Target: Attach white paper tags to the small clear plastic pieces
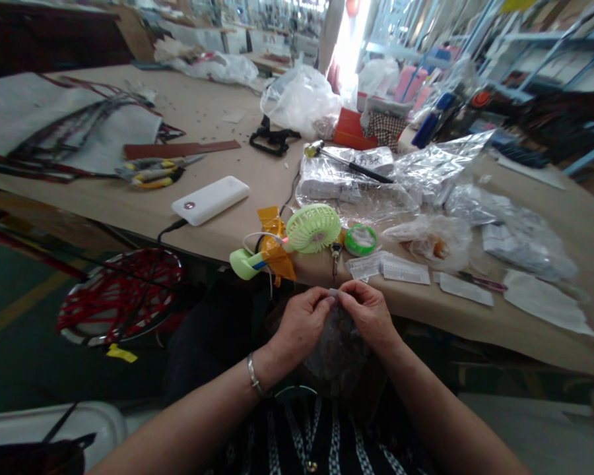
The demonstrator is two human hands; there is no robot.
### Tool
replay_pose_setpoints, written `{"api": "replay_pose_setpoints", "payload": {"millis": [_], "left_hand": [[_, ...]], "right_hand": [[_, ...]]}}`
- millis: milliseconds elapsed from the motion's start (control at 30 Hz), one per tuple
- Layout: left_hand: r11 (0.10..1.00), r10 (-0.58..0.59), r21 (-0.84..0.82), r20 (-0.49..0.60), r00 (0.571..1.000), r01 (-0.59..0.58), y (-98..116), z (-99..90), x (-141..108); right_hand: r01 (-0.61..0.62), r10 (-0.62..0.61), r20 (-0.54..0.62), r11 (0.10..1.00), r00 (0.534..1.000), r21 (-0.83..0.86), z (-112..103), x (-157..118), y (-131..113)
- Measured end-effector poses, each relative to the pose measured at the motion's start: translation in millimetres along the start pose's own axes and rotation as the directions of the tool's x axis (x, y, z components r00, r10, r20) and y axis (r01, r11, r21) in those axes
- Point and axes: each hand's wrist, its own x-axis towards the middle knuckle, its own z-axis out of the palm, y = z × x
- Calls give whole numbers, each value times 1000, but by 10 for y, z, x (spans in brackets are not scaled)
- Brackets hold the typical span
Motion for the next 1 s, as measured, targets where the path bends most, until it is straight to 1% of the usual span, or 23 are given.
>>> {"api": "replay_pose_setpoints", "payload": {"millis": [133,333,567,833,1000], "left_hand": [[994,75,81,-38,996,-72,42,-31,85],[979,143,149,-31,989,-137,22,-36,147],[973,162,168,-28,986,-155,22,-35,169],[949,186,262,-23,982,-173,-11,-23,205],[949,192,261,-31,981,-178,-40,-18,249]], "right_hand": [[43,-44,-19,997,999,-61,20,55,-2],[89,-93,-38,991,995,-104,43,73,7],[111,-116,-37,986,993,-128,48,86,15],[126,-135,-53,981,989,-146,51,111,17],[125,-134,-57,982,989,-140,57,122,37]]}}
